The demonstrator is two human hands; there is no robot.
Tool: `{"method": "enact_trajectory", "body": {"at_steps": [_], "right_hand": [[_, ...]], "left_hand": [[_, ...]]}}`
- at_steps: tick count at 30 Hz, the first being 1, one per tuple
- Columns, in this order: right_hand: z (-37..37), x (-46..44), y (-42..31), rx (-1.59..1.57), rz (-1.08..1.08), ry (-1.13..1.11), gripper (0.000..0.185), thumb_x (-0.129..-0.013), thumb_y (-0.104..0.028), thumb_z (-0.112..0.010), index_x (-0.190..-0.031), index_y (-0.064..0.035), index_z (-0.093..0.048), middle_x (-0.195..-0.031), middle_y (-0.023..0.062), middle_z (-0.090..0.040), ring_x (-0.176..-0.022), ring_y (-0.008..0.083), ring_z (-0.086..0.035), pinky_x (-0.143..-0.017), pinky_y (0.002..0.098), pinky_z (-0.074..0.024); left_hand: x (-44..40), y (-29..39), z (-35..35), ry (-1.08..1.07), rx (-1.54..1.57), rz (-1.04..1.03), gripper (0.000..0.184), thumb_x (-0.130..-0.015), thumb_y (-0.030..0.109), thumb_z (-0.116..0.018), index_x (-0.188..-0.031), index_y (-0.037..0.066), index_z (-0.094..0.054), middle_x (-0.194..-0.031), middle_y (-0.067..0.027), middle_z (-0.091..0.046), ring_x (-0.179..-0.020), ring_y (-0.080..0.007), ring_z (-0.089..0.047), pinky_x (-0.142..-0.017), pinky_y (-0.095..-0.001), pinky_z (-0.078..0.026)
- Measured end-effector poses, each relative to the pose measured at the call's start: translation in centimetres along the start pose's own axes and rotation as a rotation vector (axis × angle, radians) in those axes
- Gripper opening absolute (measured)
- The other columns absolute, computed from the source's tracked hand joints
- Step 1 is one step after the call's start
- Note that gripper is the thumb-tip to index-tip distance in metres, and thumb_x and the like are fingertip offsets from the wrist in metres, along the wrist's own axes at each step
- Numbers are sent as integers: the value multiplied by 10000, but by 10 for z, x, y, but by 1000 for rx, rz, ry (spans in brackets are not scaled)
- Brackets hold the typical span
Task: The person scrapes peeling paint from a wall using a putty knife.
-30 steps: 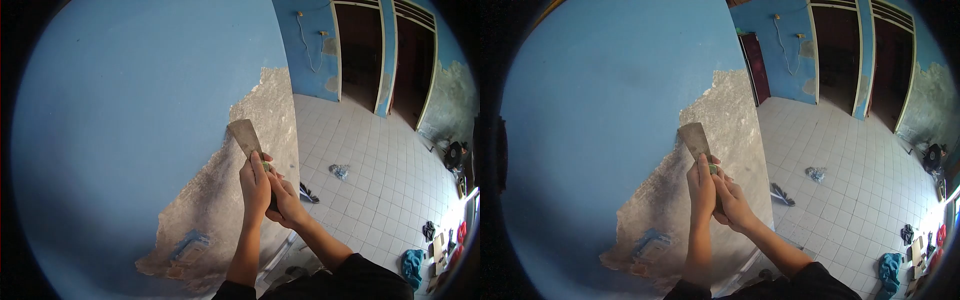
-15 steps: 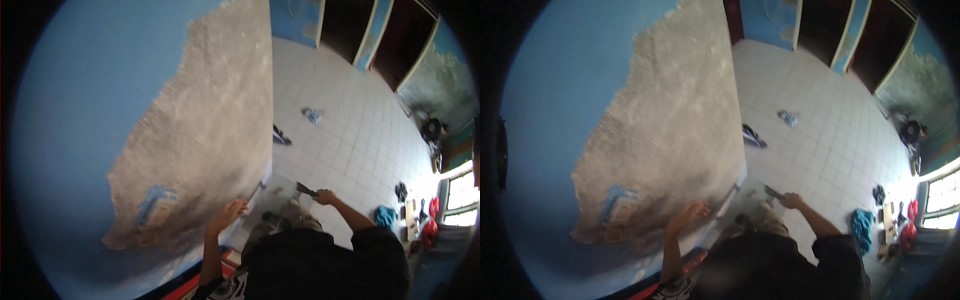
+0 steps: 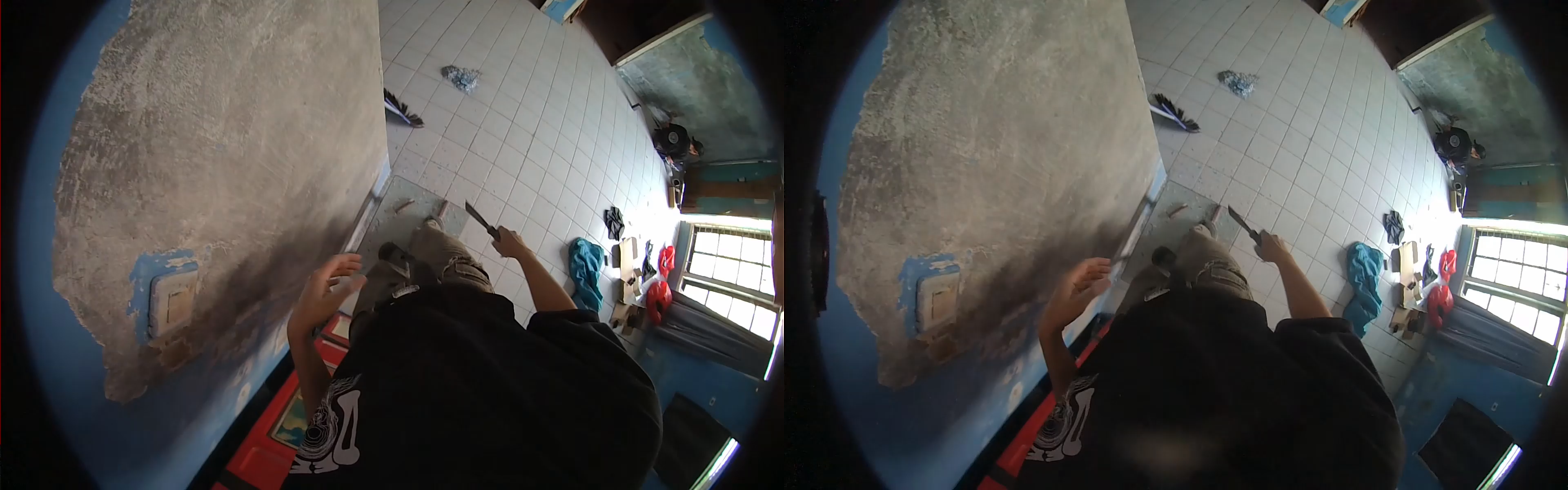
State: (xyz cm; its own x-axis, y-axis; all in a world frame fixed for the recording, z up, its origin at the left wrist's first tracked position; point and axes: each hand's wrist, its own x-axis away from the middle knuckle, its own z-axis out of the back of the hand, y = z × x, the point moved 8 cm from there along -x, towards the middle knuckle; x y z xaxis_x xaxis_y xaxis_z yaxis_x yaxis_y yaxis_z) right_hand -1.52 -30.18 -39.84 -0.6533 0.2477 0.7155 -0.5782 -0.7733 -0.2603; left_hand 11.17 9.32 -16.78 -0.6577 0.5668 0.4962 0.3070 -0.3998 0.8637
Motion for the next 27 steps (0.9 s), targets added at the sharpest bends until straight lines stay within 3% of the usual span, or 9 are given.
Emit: {"method": "enact_trajectory", "body": {"at_steps": [5,7,8,10,11,14,19,23,27], "right_hand": [[-12,-3,-41,-297,-12,87,332,-753,-314,-583,-889,-24,-493,-679,167,-591,-680,327,-606,-605,434,-458],[-16,-5,-48,-207,74,140,335,-756,-322,-586,-883,-23,-505,-684,170,-590,-673,330,-601,-602,433,-451],[-14,-1,-53,-168,131,208,343,-755,-333,-591,-877,-22,-516,-681,170,-587,-666,335,-595,-598,433,-447],[-1,-1,-72,-184,234,285,361,-766,-363,-596,-878,-25,-534,-687,152,-588,-627,312,-588,-581,415,-443],[2,-3,-79,-247,214,238,354,-810,-376,-556,-880,-29,-538,-699,130,-590,-561,229,-576,-526,369,-443],[32,21,-136,-748,287,21,362,-907,-394,-389,-890,-64,-538,-612,23,-474,-441,98,-440,-400,239,-368],[116,117,-270,-1176,488,-202,334,-860,-162,-554,-1134,26,-517,-811,25,-543,-650,90,-503,-588,215,-420],[178,207,-353,-1138,879,-176,381,-800,-109,-630,-1117,-11,-443,-758,30,-551,-575,85,-532,-467,215,-422],[191,248,-385,-1021,899,-380,351,-851,-144,-560,-1134,-31,-384,-749,43,-528,-477,89,-498,-379,208,-364]], "left_hand": [[7,45,-61,-347,-68,-211,603,-678,318,-722,-1166,45,-498,-1100,-114,-574,-1046,-234,-534,-909,-337,-377],[-9,22,-47,17,-551,-190,475,-725,264,-678,-1114,39,-525,-1064,-140,-578,-999,-246,-551,-869,-337,-396],[-11,8,-44,26,-550,-188,475,-725,264,-678,-1114,39,-525,-1064,-140,-578,-999,-246,-551,-869,-337,-396],[1,-1,28,663,-524,-147,320,-787,206,-595,-1048,28,-549,-955,-154,-599,-906,-267,-576,-785,-352,-431],[7,2,36,696,-518,-153,320,-787,206,-595,-1048,28,-549,-955,-154,-599,-906,-267,-576,-785,-352,-431],[9,26,39,489,-352,-187,247,-820,163,-533,-1009,5,-555,-799,-153,-614,-795,-245,-604,-679,-334,-461],[-2,80,17,419,-47,-336,309,-875,198,-496,-1107,-7,-494,-950,-145,-609,-917,-219,-584,-783,-309,-439],[7,168,2,400,269,-563,404,-923,258,-420,-1222,-12,-390,-1084,-150,-566,-1017,-214,-541,-881,-297,-391],[22,222,7,435,218,-702,413,-932,270,-372,-1236,-10,-381,-1032,-153,-585,-1010,-205,-538,-885,-299,-386]]}}
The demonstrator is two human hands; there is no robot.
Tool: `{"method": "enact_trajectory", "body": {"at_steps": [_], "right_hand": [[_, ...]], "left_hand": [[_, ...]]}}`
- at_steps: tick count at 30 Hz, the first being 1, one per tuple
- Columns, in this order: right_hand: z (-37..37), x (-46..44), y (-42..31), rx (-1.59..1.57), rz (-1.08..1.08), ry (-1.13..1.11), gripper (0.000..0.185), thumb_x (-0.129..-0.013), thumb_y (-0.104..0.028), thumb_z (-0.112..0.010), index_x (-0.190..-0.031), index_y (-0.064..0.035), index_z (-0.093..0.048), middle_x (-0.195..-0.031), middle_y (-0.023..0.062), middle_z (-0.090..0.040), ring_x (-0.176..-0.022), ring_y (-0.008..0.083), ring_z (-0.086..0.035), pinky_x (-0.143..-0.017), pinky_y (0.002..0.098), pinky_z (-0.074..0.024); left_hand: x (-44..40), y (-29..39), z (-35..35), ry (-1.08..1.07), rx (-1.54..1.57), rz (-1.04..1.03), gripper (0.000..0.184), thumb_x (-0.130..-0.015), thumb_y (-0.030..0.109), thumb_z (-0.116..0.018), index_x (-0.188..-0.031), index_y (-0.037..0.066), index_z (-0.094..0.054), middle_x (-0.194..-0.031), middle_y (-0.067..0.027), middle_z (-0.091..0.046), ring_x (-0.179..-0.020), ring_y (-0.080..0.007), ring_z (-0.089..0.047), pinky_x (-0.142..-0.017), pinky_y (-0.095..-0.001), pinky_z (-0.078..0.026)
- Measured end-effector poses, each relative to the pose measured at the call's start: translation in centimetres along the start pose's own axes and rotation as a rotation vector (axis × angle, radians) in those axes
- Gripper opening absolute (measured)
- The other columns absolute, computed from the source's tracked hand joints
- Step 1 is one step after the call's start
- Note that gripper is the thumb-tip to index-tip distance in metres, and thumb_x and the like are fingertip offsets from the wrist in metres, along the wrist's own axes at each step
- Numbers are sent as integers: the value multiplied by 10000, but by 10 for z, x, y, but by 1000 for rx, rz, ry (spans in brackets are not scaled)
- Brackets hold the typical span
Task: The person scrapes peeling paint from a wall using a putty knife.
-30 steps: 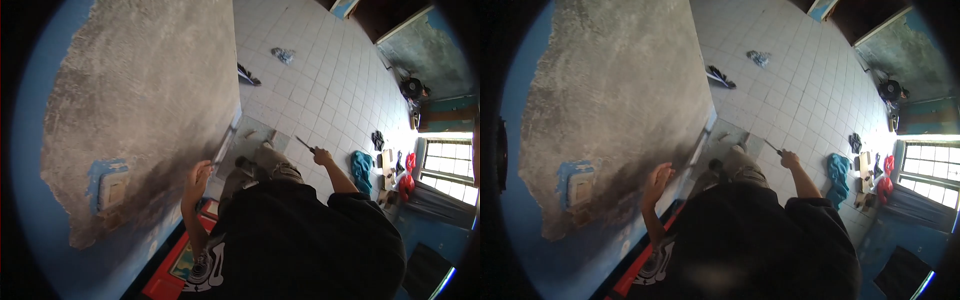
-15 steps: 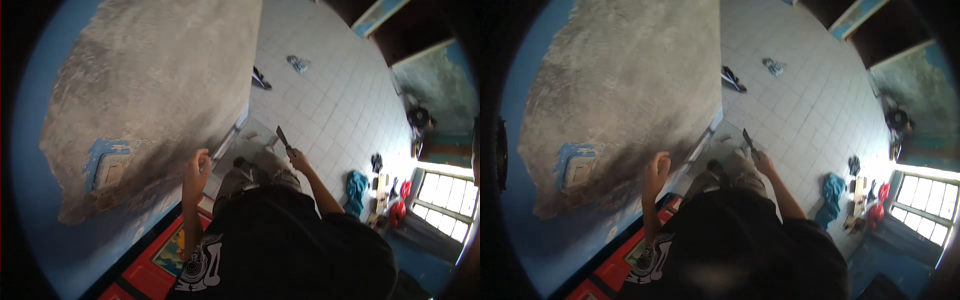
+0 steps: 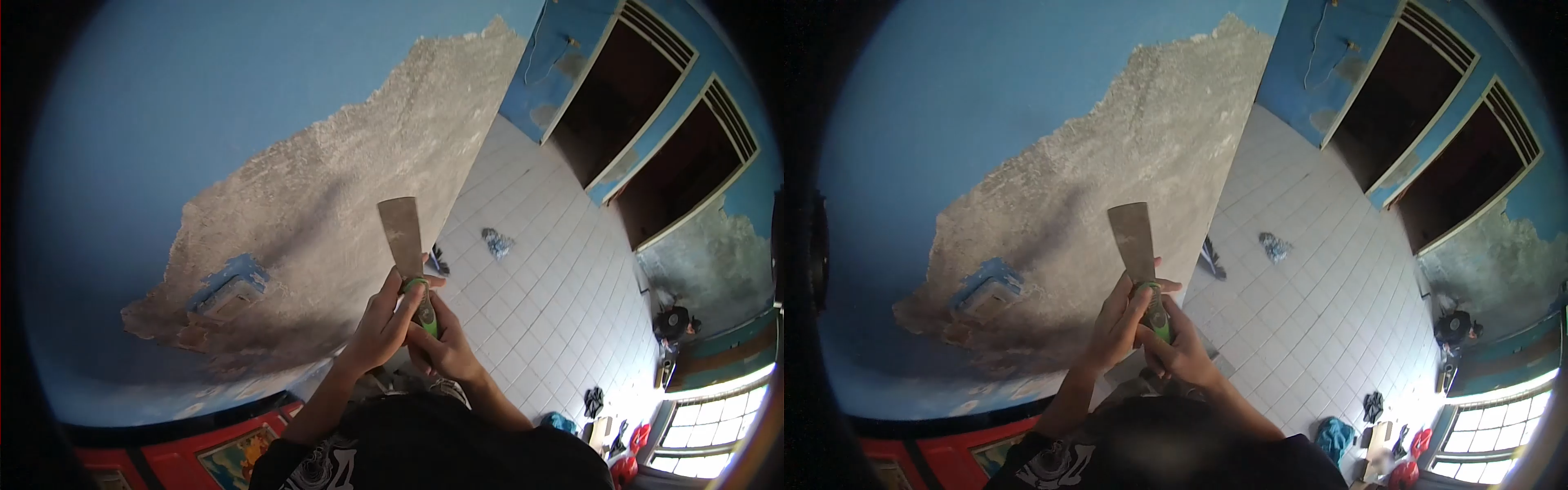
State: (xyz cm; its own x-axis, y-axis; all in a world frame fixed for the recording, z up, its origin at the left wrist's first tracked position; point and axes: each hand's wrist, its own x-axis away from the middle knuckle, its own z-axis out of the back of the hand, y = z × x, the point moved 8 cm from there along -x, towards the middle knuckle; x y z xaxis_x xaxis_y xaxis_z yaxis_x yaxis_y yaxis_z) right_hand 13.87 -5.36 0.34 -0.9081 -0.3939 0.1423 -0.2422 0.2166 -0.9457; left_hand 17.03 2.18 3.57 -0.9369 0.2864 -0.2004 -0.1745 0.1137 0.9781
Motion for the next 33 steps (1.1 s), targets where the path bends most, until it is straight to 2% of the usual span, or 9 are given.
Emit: {"method": "enact_trajectory", "body": {"at_steps": [2,3,9,13,16,20,23,28,33], "right_hand": [[-12,-6,-6,-309,37,-18,319,-909,-285,-446,-1072,-13,-413,-657,73,-506,-353,123,-421,-301,216,-310],[-17,-8,-9,-368,24,-25,434,-920,-429,-328,-1004,-17,-435,-593,82,-483,-314,129,-386,-279,211,-289],[-26,-20,-8,-606,0,-98,378,-946,-395,-270,-1018,-62,-434,-570,67,-440,-275,115,-307,-240,221,-225],[-27,-55,-47,-554,-28,-61,284,-954,-356,-278,-1048,-116,-397,-541,46,-424,-252,92,-278,-224,207,-202],[-33,-68,-59,-523,26,-138,271,-953,-339,-298,-1023,-98,-402,-574,35,-450,-261,83,-296,-223,203,-201],[-30,-60,-50,-519,80,-95,277,-949,-323,-319,-1061,-92,-424,-640,38,-479,-270,82,-303,-225,210,-215],[-23,-47,-42,-474,41,145,325,-950,-340,-298,-1062,-60,-420,-615,51,-492,-265,81,-315,-222,202,-212],[-31,-70,-68,-508,64,-166,342,-955,-365,-251,-956,-64,-413,-511,50,-440,-239,86,-291,-215,208,-204],[-23,-55,-39,-491,27,113,464,-933,-443,-235,-998,-44,-464,-455,49,-432,-231,92,-298,-211,174,-239]], "left_hand": [[-6,14,1,15,24,75,430,-936,288,-333,-1221,-29,-391,-995,-143,-603,-965,-178,-544,-851,-276,-402],[-8,15,3,49,52,75,412,-936,272,-321,-1199,-33,-411,-928,-129,-613,-849,-153,-568,-779,-256,-434],[-17,27,0,148,313,78,329,-943,264,-319,-1031,6,-502,-777,-88,-580,-661,-141,-580,-609,-252,-469],[-45,40,23,283,152,18,333,-942,254,-309,-894,-12,-504,-578,-45,-481,-595,-144,-584,-580,-271,-476],[-64,64,32,362,-69,-79,338,-942,246,-296,-872,-14,-501,-569,-68,-492,-559,-151,-577,-555,-279,-474],[-54,49,27,325,80,-55,318,-942,227,-300,-861,-2,-505,-569,-85,-518,-548,-171,-586,-536,-293,-467],[-48,50,26,350,27,-52,310,-942,224,-308,-863,0,-507,-572,-85,-514,-548,-168,-586,-534,-290,-460],[-73,58,27,317,-19,-58,289,-934,217,-318,-849,8,-499,-578,-96,-487,-529,-205,-548,-523,-325,-420],[-50,51,22,328,-85,-66,270,-933,213,-318,-857,24,-496,-576,-120,-500,-529,-224,-551,-533,-336,-424]]}}
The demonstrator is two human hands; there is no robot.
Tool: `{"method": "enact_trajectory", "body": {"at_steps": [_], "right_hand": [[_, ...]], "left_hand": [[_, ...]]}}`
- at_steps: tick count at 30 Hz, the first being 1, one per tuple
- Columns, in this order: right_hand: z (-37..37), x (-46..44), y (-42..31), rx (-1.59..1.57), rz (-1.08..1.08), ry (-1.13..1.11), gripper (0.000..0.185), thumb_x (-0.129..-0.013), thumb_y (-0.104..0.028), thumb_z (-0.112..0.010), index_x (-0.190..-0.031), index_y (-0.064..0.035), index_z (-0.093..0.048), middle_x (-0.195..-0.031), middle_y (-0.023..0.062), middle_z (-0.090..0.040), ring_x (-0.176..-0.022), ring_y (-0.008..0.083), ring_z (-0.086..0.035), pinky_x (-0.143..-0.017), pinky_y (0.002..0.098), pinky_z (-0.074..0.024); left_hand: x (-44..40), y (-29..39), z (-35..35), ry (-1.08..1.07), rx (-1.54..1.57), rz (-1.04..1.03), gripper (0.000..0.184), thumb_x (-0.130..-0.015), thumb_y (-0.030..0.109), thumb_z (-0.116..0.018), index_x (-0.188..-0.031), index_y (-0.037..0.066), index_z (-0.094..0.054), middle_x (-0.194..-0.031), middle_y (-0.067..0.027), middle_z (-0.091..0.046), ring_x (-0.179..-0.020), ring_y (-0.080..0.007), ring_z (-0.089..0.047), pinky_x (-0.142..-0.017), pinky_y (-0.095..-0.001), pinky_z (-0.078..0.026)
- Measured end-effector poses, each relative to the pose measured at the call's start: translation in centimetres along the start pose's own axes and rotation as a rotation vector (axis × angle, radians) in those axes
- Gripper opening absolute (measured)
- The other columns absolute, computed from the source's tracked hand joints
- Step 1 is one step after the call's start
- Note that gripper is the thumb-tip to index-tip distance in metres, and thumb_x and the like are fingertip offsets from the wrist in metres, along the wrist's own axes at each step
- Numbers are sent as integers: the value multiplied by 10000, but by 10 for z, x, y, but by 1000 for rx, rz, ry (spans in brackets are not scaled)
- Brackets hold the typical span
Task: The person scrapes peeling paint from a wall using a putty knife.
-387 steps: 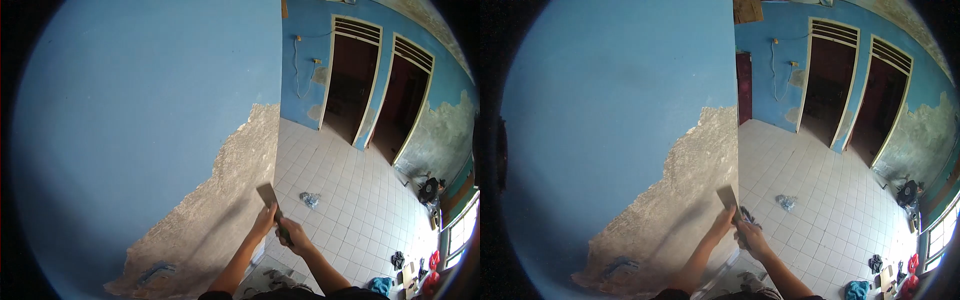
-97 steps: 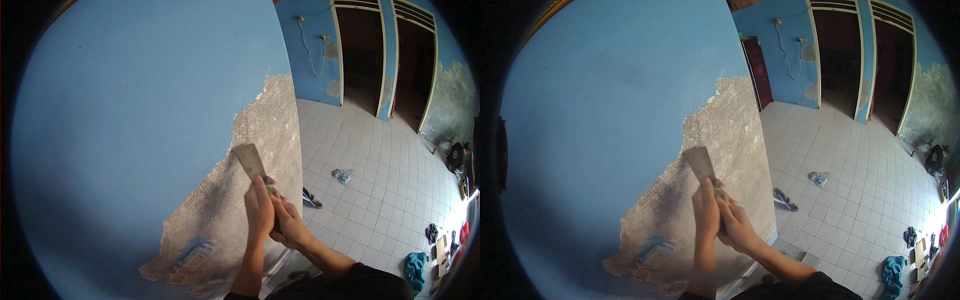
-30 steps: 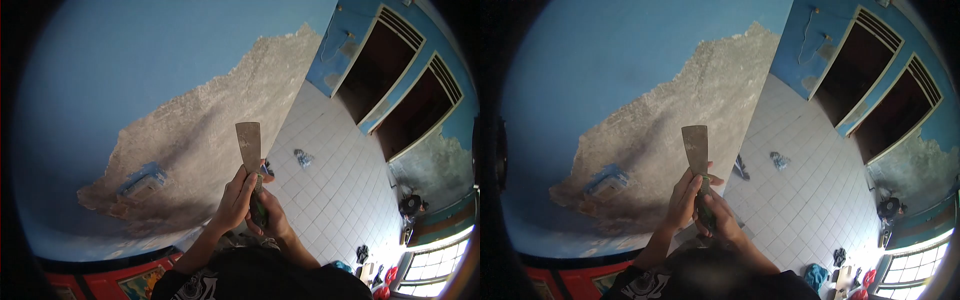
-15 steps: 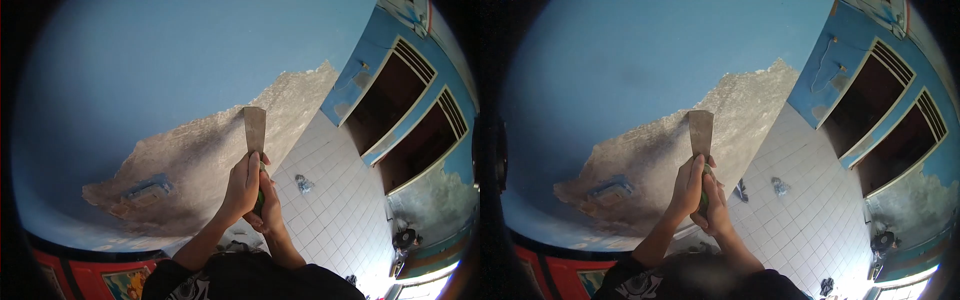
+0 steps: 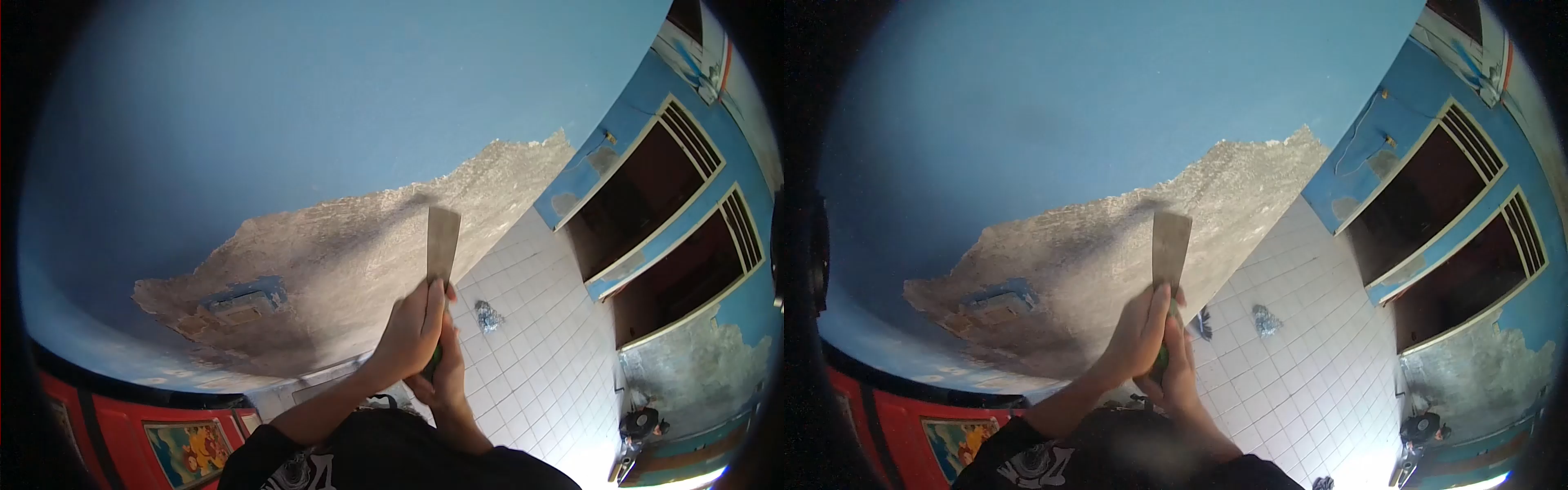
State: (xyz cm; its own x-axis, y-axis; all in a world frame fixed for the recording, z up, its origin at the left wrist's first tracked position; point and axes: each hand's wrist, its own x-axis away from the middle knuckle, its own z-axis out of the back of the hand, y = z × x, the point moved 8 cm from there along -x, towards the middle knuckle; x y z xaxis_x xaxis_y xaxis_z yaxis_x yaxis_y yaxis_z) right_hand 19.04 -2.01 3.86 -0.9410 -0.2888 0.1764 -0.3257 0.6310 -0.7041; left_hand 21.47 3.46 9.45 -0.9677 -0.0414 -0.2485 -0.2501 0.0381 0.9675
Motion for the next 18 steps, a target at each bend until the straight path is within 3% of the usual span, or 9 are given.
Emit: {"method": "enact_trajectory", "body": {"at_steps": [3,4,6,8,9,11,12,15,18], "right_hand": [[-1,-3,-11,70,56,174,476,-931,-446,-239,-964,-38,-483,-408,27,-387,-223,92,-289,-206,179,-235],[-12,-18,-16,11,25,74,484,-931,-444,-236,-947,-32,-490,-393,22,-371,-221,91,-288,-204,180,-234],[-16,-29,-27,-47,-1,-23,493,-932,-442,-234,-930,-25,-497,-377,17,-354,-219,90,-287,-202,182,-234],[-36,-31,-44,-124,48,-360,363,-933,-399,-318,-959,-72,-472,-526,21,-455,-244,85,-302,-222,214,-225],[-30,-29,-43,-119,45,-364,363,-933,-399,-318,-959,-72,-472,-526,21,-455,-244,85,-302,-222,214,-225],[-18,-18,-33,-143,15,-388,357,-929,-395,-339,-1014,-74,-468,-626,33,-504,-349,92,-422,-282,211,-313],[-4,-13,-27,-111,40,-159,357,-927,-394,-350,-1047,-77,-461,-705,39,-519,-451,96,-476,-342,211,-362],[6,-6,-22,-48,80,41,375,-925,-384,-376,-1142,-83,-431,-927,47,-524,-755,108,-548,-529,218,-455],[0,-17,-27,-64,-13,71,377,-933,-397,-337,-1105,-76,-436,-783,59,-539,-544,104,-528,-403,211,-411]], "left_hand": [[-7,1,2,4,-5,-20,284,-934,225,-315,-861,18,-496,-592,-131,-508,-543,-231,-558,-538,-341,-424],[-23,8,5,40,-64,-30,331,-948,261,-294,-843,27,-504,-642,-53,-459,-602,-125,-468,-582,-272,-396],[-45,29,0,-49,-69,-34,329,-946,264,-297,-857,25,-504,-612,-65,-465,-568,-150,-499,-557,-283,-405],[-51,36,-6,-55,-52,-54,330,-947,264,-295,-861,24,-504,-601,-68,-468,-558,-158,-510,-552,-286,-408],[-49,35,-9,-66,-67,-79,330,-947,262,-290,-865,24,-503,-596,-68,-471,-556,-161,-519,-553,-289,-412],[-36,28,-12,-70,-85,-112,331,-948,260,-285,-868,23,-502,-591,-67,-474,-555,-165,-528,-553,-292,-417],[-22,17,-13,-60,-56,-68,332,-949,258,-280,-868,24,-501,-586,-69,-479,-552,-164,-531,-550,-294,-421],[-19,5,-10,-34,1,-31,332,-949,253,-273,-868,23,-498,-576,-71,-487,-547,-164,-540,-539,-297,-428],[-40,12,-10,-57,-27,-13,334,-951,252,-270,-867,22,-496,-567,-68,-492,-541,-163,-551,-530,-294,-430]]}}
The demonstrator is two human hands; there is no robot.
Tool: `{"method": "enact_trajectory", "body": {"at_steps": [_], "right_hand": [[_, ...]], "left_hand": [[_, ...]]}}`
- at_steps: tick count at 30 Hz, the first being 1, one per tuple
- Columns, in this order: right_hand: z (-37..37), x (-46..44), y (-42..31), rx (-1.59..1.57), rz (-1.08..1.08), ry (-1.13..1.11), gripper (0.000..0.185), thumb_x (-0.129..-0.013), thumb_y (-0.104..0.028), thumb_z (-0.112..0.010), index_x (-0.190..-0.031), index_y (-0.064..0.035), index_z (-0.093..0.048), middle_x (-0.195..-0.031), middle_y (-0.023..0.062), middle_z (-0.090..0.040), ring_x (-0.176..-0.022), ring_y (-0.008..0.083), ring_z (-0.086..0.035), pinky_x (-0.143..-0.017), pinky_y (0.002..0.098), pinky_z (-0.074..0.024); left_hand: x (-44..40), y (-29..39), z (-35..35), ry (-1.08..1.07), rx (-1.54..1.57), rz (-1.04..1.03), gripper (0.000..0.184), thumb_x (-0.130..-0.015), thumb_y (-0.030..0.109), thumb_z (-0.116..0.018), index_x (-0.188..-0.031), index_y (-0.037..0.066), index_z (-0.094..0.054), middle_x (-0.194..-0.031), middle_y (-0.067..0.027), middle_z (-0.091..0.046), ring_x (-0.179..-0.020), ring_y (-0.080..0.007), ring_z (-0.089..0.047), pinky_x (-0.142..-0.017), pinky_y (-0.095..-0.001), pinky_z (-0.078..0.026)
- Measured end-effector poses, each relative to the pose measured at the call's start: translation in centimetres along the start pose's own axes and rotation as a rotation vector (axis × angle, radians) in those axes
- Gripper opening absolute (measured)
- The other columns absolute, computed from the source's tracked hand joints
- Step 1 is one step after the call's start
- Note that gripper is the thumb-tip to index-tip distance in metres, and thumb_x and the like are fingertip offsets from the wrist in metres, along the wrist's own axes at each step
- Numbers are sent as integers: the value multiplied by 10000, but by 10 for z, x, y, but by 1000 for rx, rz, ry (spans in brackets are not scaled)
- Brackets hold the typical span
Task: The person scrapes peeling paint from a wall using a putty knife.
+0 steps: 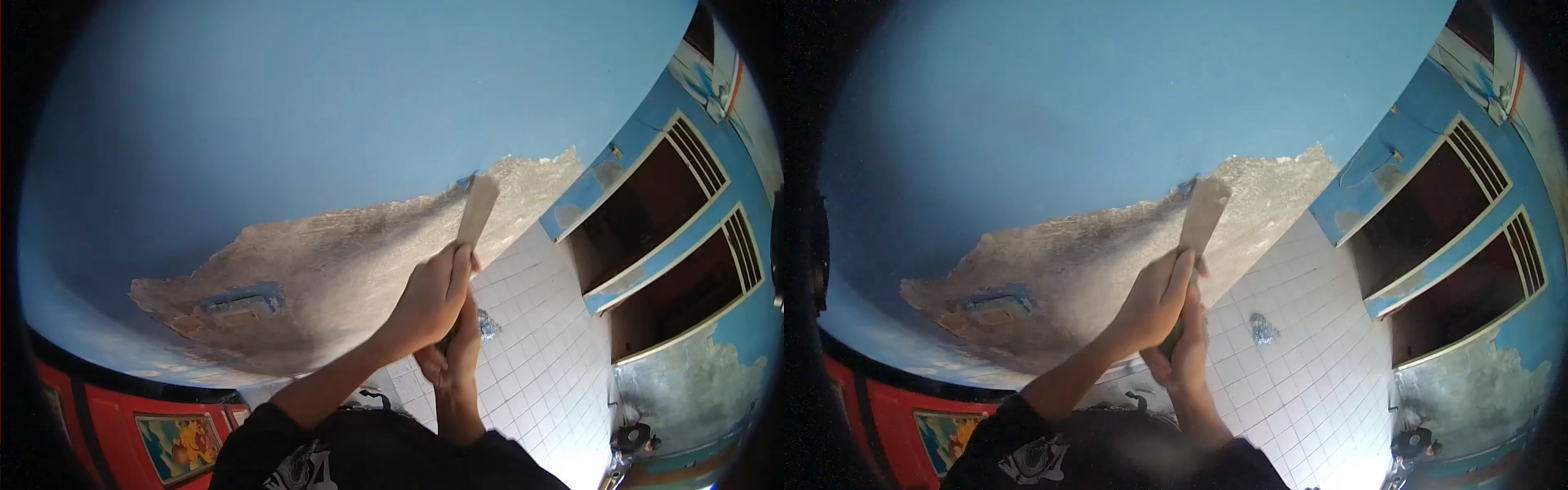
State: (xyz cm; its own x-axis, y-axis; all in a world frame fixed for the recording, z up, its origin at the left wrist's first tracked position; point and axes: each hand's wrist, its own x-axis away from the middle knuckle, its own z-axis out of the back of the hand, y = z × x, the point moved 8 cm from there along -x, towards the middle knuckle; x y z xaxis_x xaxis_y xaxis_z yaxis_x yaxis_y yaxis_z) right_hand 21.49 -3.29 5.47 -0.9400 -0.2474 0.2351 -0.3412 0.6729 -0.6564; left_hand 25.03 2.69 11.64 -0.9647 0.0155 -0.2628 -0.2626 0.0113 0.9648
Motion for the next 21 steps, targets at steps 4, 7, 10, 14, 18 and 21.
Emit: {"method": "enact_trajectory", "body": {"at_steps": [4,7,10,14,18,21], "right_hand": [[-21,-4,-13,-145,-18,-530,438,-939,-404,-278,-972,-19,-485,-621,74,-512,-357,107,-438,-298,209,-342],[21,8,3,28,17,-126,427,-935,-398,-296,-1075,-29,-458,-801,89,-529,-600,127,-517,-476,232,-422],[14,6,0,207,73,-26,434,-929,-402,-323,-1171,-58,-426,-986,96,-523,-824,144,-551,-650,257,-464],[-28,-8,0,-84,-72,-542,385,-936,-412,-288,-1041,-81,-453,-574,44,-477,-305,95,-358,-255,212,-263],[-13,8,1,-16,-39,-298,372,-939,-412,-283,-1039,-93,-445,-533,33,-454,-259,86,-311,-230,212,-226],[-10,17,10,-62,-43,-59,452,-927,-435,-256,-992,-41,-468,-431,27,-388,-227,96,-292,-208,194,-226]], "left_hand": [[-6,9,-9,-37,-4,-7,338,-955,253,-274,-869,10,-493,-549,-55,-483,-536,-157,-564,-530,-290,-435],[18,-5,-13,11,18,-15,345,-957,256,-276,-895,-7,-493,-631,-78,-507,-622,-154,-578,-569,-286,-444],[24,-3,-1,81,41,3,281,-931,201,-339,-907,-28,-501,-606,-145,-536,-546,-271,-565,-541,-373,-423],[-4,8,5,32,-42,8,301,-945,216,-300,-870,-4,-492,-564,-71,-493,-563,-164,-573,-545,-291,-446],[12,10,-3,5,-51,-30,296,-946,212,-295,-860,4,-487,-557,-72,-497,-559,-167,-579,-542,-284,-447],[32,-8,-5,10,-40,9,301,-946,214,-285,-862,4,-485,-572,-70,-500,-548,-169,-572,-553,-291,-451]]}}
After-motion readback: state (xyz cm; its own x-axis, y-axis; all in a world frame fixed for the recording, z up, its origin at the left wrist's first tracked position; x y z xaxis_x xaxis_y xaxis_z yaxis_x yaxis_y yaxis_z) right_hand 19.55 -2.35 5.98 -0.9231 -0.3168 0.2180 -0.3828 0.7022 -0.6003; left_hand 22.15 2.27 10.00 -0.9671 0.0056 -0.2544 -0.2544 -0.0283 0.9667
